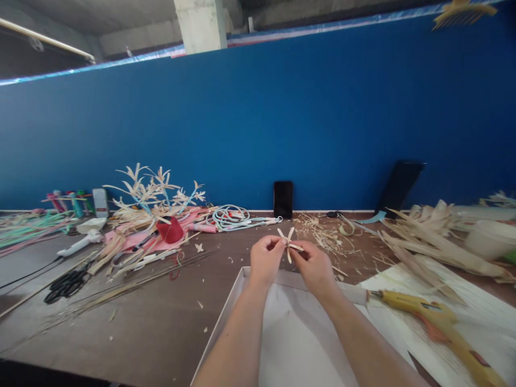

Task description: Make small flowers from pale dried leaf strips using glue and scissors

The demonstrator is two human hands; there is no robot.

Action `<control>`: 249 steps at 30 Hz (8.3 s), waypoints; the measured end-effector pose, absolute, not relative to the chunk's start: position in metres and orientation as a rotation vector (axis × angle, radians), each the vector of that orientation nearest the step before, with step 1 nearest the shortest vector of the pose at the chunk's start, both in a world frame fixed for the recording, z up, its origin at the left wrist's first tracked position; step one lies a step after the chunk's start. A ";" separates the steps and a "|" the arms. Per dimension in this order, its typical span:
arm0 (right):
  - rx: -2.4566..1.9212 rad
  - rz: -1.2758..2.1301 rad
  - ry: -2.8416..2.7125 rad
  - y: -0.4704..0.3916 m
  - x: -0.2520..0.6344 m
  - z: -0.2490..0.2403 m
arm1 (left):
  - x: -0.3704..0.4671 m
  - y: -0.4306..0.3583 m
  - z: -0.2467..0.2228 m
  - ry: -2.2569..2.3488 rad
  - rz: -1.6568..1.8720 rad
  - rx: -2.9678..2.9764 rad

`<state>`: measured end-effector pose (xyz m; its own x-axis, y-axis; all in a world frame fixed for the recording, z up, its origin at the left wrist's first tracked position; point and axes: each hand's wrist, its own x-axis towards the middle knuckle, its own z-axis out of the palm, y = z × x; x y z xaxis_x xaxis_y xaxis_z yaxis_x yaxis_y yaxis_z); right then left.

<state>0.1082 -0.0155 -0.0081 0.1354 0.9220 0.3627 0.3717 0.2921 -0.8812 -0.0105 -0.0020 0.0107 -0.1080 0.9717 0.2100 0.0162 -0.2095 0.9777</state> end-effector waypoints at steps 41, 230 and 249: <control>-1.215 0.493 -1.459 -0.022 0.103 -0.005 | -0.013 0.000 0.009 1.352 1.456 1.289; -1.128 1.384 -1.012 -0.014 0.137 0.016 | -0.029 0.011 0.001 1.319 1.989 1.537; -1.090 1.409 -1.337 -0.029 0.133 0.019 | -0.033 0.020 -0.008 1.416 2.016 1.387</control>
<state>0.1334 -0.0291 0.0194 -0.2247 0.9741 -0.0231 -0.0278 -0.0301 -0.9992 -0.0326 0.0197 -0.0083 -0.4815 0.6995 0.5281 0.2593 -0.4618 0.8482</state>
